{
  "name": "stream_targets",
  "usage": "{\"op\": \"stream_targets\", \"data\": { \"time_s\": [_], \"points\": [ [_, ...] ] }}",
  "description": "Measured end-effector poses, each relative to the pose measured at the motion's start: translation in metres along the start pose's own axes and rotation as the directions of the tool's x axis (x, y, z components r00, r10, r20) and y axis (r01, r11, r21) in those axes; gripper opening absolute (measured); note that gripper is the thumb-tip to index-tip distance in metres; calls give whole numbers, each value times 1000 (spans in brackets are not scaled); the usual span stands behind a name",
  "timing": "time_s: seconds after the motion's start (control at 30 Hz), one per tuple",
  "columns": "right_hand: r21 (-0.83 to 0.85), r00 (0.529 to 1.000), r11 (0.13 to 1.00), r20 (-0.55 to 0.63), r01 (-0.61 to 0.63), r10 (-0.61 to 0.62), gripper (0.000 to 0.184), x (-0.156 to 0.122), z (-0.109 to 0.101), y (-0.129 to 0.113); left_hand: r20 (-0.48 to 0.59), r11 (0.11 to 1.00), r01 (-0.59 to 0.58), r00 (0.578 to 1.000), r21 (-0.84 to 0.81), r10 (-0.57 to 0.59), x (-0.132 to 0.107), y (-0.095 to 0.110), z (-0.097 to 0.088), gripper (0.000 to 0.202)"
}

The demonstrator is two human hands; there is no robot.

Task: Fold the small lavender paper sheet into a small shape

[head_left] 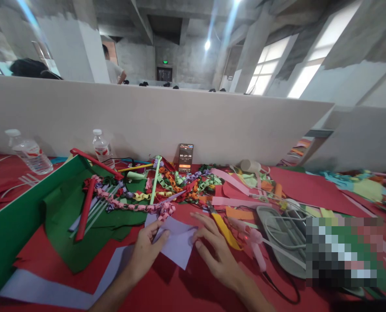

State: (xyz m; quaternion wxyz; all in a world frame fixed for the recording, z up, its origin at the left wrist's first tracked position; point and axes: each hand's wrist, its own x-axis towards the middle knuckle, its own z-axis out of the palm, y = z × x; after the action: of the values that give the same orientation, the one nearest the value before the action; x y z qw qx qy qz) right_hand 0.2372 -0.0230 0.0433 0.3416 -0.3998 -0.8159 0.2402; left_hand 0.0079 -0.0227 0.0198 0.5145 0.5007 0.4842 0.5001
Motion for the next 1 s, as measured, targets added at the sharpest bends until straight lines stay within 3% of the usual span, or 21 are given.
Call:
{"op": "stream_targets", "data": {
  "time_s": [0.07, 0.2, 0.27, 0.37, 0.4, 0.47, 0.53, 0.63, 0.7, 0.8, 0.9, 1.0],
  "points": [
    [-24, 1000, 1000, -15, -15, 15, 16, -1, 1, -1, -58, 998, -14, 998, 56, 17, -2, 0, -1, 40],
    [-129, 997, 991, -65, 19, -28, 17, -3, 5, -3, -41, 986, -67, 996, 152, 74, -8, 1, -1, 40],
    [-241, 988, 962, -50, 127, -143, 27, -4, 6, -4, -65, 967, -115, 989, 230, 133, -11, 2, 1, 37],
    [-386, 930, 849, 82, 361, -358, 50, -2, 9, -8, -54, 904, -155, 980, 397, 192, -13, 4, 2, 30],
    [-409, 911, 817, 121, 407, -394, 48, -1, 10, -9, -17, 881, -168, 981, 442, 195, -13, 6, 3, 29],
    [-426, 903, 799, 143, 425, -405, 26, -2, 13, -11, 59, 844, -193, 980, 501, 190, -16, 8, 3, 29],
    [-404, 922, 830, 123, 385, -367, 14, -7, 16, -13, 101, 808, -191, 982, 558, 162, -23, 10, 1, 28],
    [-308, 957, 907, 141, 286, -254, 20, -25, 14, -19, 168, 705, -193, 980, 683, 105, -45, 12, -6, 28],
    [-234, 974, 955, 177, 182, -142, 21, -39, 11, -25, 280, 592, -274, 956, 758, 85, -61, 13, -12, 42],
    [-184, 979, 983, 204, 17, 21, 19, -49, 6, -34, 359, 443, -372, 926, 815, 117, -77, 15, -19, 63],
    [-203, 971, 971, 175, -129, 166, 15, -44, 7, -37, 347, 412, -379, 925, 829, 154, -78, 12, -18, 40],
    [-210, 966, 964, 163, -165, 200, 12, -30, 12, -32, 275, 439, -323, 946, 838, 171, -72, 6, -14, 21]
  ]
}}
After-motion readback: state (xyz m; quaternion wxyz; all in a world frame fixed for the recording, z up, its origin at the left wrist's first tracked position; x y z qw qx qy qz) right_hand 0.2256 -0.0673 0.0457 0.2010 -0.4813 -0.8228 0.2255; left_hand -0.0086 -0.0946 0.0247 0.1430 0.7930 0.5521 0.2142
